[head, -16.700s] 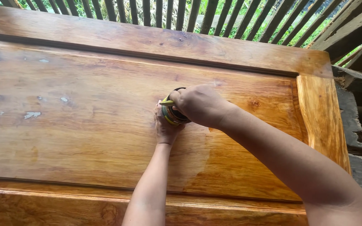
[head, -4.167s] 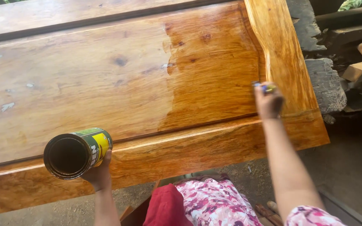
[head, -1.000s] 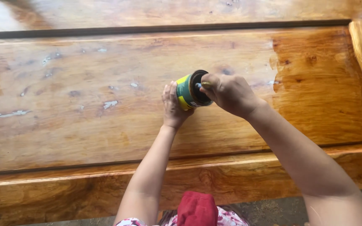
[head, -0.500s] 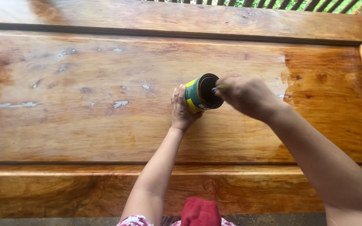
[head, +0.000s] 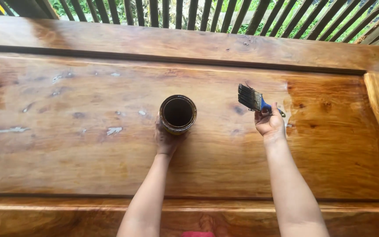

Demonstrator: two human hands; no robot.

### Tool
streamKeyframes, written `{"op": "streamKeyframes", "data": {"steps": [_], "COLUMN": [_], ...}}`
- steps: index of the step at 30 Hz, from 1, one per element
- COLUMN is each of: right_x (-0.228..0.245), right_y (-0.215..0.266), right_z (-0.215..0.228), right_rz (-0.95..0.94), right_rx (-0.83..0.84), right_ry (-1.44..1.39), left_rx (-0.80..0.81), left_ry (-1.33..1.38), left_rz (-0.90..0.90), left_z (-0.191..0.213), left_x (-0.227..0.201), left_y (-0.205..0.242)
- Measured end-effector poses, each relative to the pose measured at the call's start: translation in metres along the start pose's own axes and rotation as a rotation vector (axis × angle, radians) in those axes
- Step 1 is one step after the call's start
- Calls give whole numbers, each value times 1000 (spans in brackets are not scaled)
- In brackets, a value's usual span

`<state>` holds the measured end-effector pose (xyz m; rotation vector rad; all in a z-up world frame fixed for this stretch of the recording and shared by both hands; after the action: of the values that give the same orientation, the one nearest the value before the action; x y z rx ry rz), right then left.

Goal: Apply wood stain or varnish to the surface of a large wooden door using a paintbrush.

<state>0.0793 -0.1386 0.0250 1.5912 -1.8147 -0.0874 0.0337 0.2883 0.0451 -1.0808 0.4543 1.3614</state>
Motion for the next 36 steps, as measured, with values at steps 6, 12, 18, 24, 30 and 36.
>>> {"op": "streamKeyframes", "data": {"steps": [6,12,18,24,30,36], "right_x": [43,46,14,21,42,97], "right_y": [7,-37,-55,-66,-64,-71], "right_z": [-90,-155,-175,-146,-124,-79], "right_rz": [260,888,1114,1099,1134,1259], "right_rx": [-34,305,522,567,667,674], "right_ry": [248,1015,1365,1312,1304,1339], "left_rx": [23,88,111,115,78,163], "left_ry": [-85,-157,-254,-273,-280,-307], "left_rz": [194,263,282,287,170,164], "left_z": [5,6,3,1,2,0], "left_x": [-19,-22,-18,-14,-6,3], "left_y": [-5,-5,-5,-4,0,3]}}
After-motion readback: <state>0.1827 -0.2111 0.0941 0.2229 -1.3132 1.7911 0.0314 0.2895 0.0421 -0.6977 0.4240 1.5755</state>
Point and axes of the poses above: each hand's wrist, its own y-axis away from the middle knuckle, its own z-axis out of the back of the hand, x = y × z, the point moved 2 cm from there along -y, towards the middle knuckle, and after that the axes turned 3 degrees about x, right-handed, at the moved point
